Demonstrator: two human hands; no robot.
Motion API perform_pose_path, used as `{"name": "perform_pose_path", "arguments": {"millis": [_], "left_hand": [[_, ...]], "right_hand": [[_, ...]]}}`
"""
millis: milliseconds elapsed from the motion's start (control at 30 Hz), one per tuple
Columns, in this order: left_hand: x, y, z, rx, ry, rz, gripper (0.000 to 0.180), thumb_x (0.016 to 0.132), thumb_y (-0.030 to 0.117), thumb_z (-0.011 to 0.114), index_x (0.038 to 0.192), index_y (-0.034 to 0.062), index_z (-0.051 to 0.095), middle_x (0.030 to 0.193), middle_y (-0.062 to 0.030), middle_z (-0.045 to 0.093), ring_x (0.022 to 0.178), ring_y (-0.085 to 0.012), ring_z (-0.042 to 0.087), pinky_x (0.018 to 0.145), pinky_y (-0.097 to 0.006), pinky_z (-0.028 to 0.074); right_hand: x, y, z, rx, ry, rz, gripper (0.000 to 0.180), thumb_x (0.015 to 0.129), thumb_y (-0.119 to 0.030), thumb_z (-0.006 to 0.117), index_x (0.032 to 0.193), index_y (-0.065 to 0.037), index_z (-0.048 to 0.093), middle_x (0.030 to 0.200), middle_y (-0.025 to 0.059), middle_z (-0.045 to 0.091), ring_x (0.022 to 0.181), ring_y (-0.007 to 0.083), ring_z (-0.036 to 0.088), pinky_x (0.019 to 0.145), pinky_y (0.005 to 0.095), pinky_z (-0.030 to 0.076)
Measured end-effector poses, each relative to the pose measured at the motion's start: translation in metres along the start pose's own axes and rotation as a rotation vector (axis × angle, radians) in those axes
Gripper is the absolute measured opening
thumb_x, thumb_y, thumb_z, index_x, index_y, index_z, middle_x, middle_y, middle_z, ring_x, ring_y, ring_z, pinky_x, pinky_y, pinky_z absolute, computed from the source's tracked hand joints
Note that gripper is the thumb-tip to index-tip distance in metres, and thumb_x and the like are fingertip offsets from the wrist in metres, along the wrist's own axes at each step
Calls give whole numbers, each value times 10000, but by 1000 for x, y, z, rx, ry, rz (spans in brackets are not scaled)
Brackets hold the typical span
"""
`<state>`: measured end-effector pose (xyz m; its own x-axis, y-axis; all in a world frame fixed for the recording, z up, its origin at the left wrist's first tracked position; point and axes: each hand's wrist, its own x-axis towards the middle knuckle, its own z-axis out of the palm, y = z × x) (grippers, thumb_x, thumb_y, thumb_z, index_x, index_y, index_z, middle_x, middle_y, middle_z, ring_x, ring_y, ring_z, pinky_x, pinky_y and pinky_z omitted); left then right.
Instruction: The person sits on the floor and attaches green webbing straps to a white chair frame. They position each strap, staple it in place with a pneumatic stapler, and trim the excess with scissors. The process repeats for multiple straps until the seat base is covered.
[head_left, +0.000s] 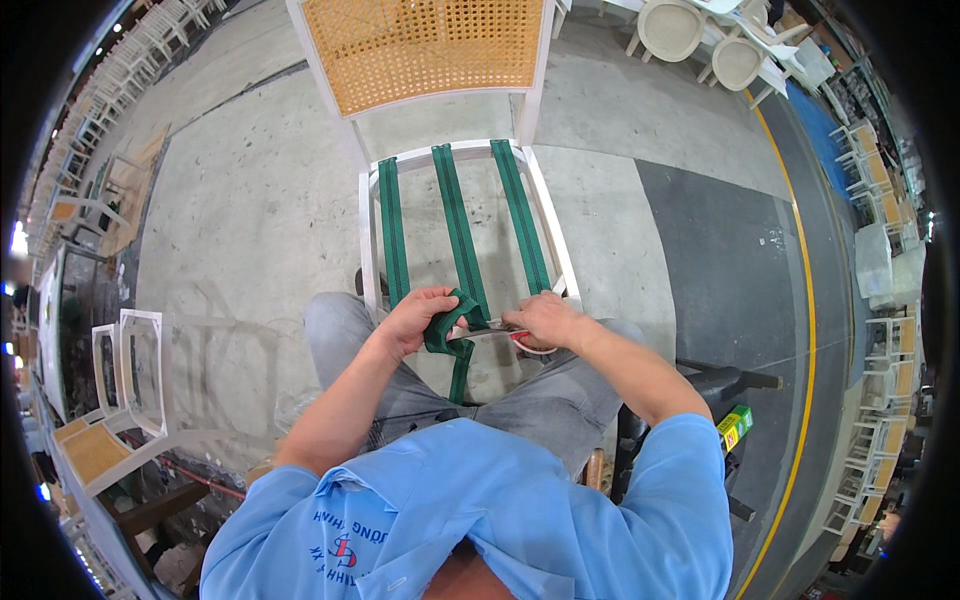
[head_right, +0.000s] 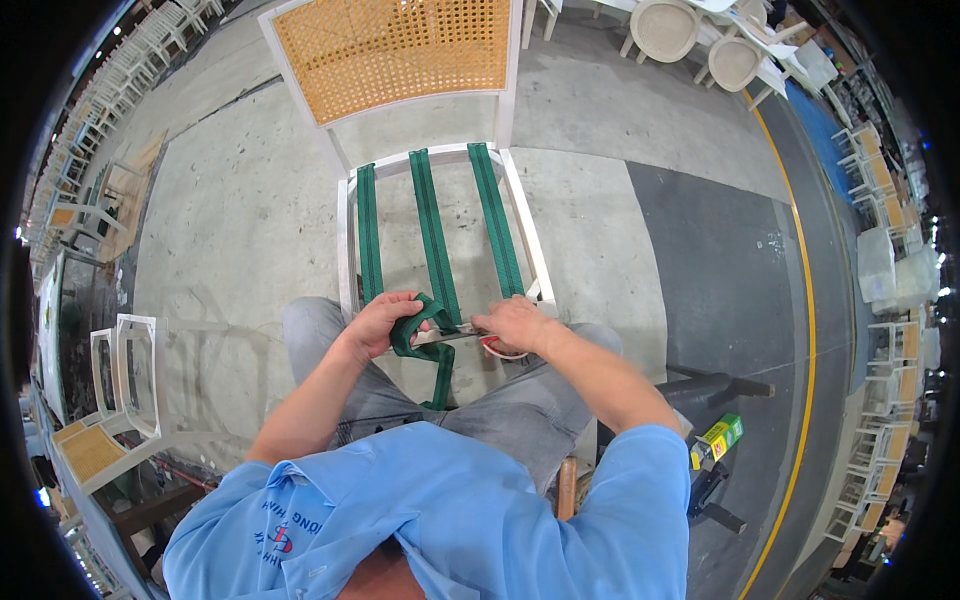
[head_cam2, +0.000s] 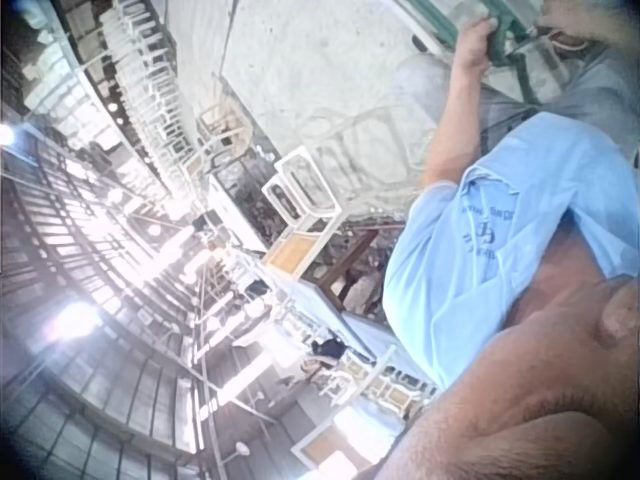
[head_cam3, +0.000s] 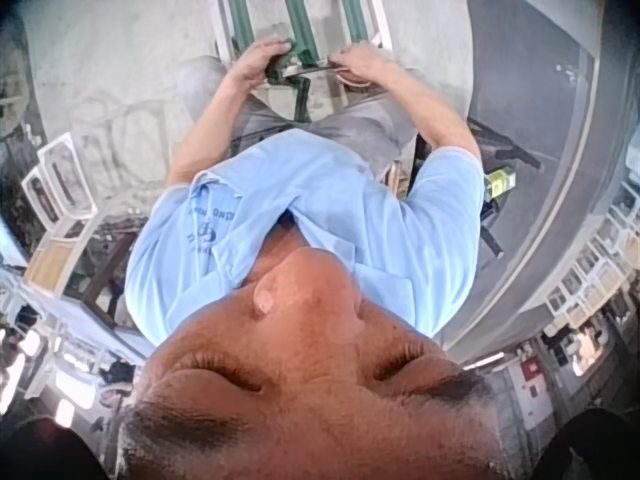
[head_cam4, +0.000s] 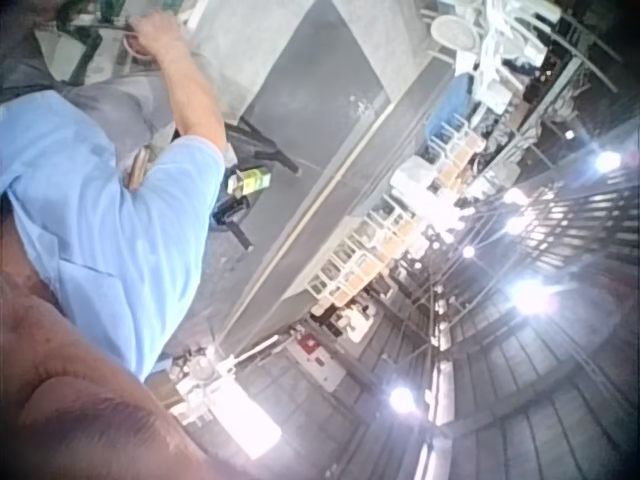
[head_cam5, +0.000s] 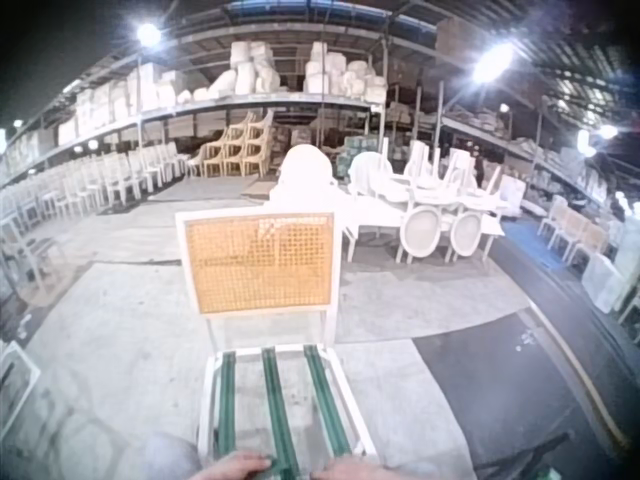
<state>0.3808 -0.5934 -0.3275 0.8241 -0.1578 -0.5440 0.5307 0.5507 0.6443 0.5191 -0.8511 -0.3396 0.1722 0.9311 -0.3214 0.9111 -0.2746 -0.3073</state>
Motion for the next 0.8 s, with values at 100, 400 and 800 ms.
{"name": "perform_pose_path", "arguments": {"millis": [100,400,800], "left_hand": [[1,-4,-1,-14,88,46,220,1032,143,566,1188,9,646,962,-103,731,708,-165,687,654,-313,588],[14,-100,0,191,189,35,341,1040,125,540,1372,54,578,1250,-31,663,1080,-166,634,946,-330,487],[52,-147,29,612,245,109,288,953,180,617,1157,-24,624,1202,-135,455,1125,-257,477,988,-370,402]], "right_hand": [[-27,-1,-3,142,122,193,470,844,-491,760,1177,-184,636,924,137,696,905,371,698,772,488,523],[-228,-60,25,603,1005,1293,641,830,-561,789,1250,-118,595,898,147,725,845,383,711,735,445,538],[-416,-203,210,132,703,2100,462,911,-306,697,1310,-77,648,1203,200,674,1126,393,631,1006,465,484]]}}
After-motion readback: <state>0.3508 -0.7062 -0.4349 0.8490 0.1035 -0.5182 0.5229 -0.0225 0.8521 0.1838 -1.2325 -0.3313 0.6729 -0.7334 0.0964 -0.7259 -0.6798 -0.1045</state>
